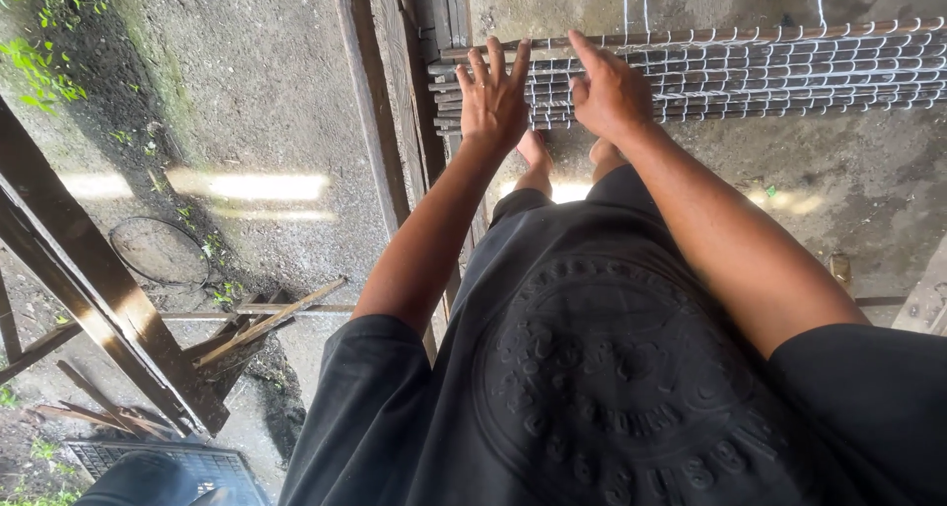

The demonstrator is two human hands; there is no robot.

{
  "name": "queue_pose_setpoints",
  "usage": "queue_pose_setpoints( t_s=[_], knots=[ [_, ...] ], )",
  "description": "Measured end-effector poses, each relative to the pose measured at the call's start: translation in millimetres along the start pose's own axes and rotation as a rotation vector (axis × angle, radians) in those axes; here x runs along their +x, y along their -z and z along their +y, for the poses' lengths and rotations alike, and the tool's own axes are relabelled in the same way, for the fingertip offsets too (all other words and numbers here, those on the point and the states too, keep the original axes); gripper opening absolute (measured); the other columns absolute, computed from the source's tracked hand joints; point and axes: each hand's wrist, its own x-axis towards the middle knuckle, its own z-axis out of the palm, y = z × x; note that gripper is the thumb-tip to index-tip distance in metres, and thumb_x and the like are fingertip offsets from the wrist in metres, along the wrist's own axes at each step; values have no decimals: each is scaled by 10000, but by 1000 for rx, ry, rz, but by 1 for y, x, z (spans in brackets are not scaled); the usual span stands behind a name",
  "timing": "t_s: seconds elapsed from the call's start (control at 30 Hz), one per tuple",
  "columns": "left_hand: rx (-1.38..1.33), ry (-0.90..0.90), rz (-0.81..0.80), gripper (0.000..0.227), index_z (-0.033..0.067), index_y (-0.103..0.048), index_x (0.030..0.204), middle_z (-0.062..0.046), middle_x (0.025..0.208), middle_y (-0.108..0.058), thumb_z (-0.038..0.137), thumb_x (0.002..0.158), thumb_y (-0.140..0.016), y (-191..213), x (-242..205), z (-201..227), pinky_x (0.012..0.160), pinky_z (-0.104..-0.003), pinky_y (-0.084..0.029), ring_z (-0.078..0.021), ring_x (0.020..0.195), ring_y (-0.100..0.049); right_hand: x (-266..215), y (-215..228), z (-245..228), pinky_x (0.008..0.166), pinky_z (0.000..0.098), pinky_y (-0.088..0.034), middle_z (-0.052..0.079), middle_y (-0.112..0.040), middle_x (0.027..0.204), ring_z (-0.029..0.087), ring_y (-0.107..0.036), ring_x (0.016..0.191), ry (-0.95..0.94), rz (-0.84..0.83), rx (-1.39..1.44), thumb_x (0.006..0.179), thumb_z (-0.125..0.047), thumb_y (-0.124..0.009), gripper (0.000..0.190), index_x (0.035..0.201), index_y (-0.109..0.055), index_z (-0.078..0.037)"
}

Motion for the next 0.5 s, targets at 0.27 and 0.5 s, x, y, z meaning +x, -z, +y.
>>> queue_pose_setpoints(
  t_s=[0.27, 0.5],
  knots=[
    [-55, -4, -24, 769, 191, -62, 1645, -269, 1667, -64, 110, 1007, -484, -3, 2, -2, 1207, -669, -235, -533, 1501, -190, -4, -13, 27, 557, 325, -578, 116, -714, 1293, 245, -714, 903, -14, 199, -5, 978, -99, -704, 624, 1551, -460, -121],
    [18, -30, -37, 779, 174, -40, 1644, -279, 1664, -65, 156, 1014, -499, 2, -3, -3, 1187, -692, -247, -535, 1498, -197, -4, -5, 26, 442, 279, -519, 116, -712, 1281, 195, -692, 799, 49, 212, -42, 944, -65, -729, 707, 1579, -436, -166]
  ],
)
